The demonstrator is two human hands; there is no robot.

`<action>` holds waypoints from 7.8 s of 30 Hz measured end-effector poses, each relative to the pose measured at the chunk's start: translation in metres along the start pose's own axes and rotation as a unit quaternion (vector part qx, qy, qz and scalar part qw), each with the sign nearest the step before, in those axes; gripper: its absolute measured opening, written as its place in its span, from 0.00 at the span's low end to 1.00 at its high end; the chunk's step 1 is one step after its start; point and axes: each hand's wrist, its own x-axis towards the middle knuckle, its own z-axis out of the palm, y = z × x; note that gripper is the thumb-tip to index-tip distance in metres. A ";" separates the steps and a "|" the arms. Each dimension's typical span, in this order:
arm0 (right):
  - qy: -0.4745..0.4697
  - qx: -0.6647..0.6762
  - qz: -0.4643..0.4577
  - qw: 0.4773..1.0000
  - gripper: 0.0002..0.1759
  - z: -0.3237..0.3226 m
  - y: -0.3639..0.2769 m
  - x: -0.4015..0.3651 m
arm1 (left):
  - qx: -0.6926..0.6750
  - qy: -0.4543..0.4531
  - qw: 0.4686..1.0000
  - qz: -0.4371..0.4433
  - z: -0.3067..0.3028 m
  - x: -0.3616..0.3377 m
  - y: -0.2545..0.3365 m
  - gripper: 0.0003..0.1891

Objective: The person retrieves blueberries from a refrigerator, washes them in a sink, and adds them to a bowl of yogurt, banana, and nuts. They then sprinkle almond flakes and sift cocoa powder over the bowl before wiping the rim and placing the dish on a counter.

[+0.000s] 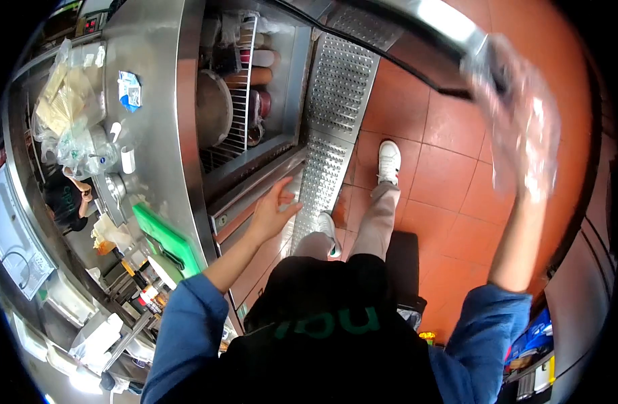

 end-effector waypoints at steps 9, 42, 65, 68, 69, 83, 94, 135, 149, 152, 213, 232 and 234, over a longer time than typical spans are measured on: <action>0.029 -0.232 -0.052 0.971 0.23 0.053 0.093 0.118 | 0.103 0.310 0.915 -0.238 -0.043 0.217 -0.062 0.25; -0.109 0.057 0.151 0.981 0.34 -0.021 -0.089 0.006 | 0.133 0.314 0.940 0.003 0.001 0.098 0.052 0.50; -0.294 0.247 -0.290 0.877 0.25 0.036 -0.523 -0.022 | -0.077 0.491 0.868 -0.007 -0.172 -0.088 -0.128 0.48; -0.298 0.269 -0.271 0.875 0.22 0.067 -0.517 -0.017 | -0.171 0.466 0.866 -0.056 -0.172 -0.084 -0.135 0.38; -0.288 0.267 -0.293 0.872 0.21 0.073 -0.514 -0.015 | -0.171 0.470 0.864 -0.055 -0.172 -0.085 -0.137 0.38; -0.371 0.204 -0.430 0.798 0.21 0.085 -0.511 0.008 | -0.294 0.491 0.814 -0.100 -0.179 -0.099 -0.121 0.18; -0.272 0.262 -0.625 0.683 0.24 0.110 -0.520 0.027 | -0.376 0.341 0.844 -0.171 -0.189 -0.090 -0.131 0.19; -0.096 0.093 -0.675 0.725 0.20 -0.009 -0.542 0.067 | -0.556 0.472 0.659 -0.183 -0.203 -0.088 -0.134 0.06; -0.302 0.045 -0.629 0.715 0.36 0.041 -0.562 0.037 | -0.591 0.492 0.616 -0.168 -0.191 -0.083 -0.135 0.07; -0.294 0.049 -0.637 0.711 0.32 0.054 -0.561 0.036 | -0.592 0.493 0.615 -0.168 -0.192 -0.085 -0.134 0.07; -0.489 0.273 -0.474 0.680 0.15 0.019 -0.583 0.032 | -0.937 0.259 0.225 0.070 -0.195 -0.110 -0.141 0.31; -0.268 0.013 -0.648 0.713 0.26 0.041 -0.551 0.029 | -0.938 0.212 0.159 0.225 -0.219 -0.136 -0.123 0.33; -0.259 0.018 -0.653 0.711 0.26 0.041 -0.550 0.031 | -0.937 0.211 0.159 0.230 -0.218 -0.135 -0.124 0.33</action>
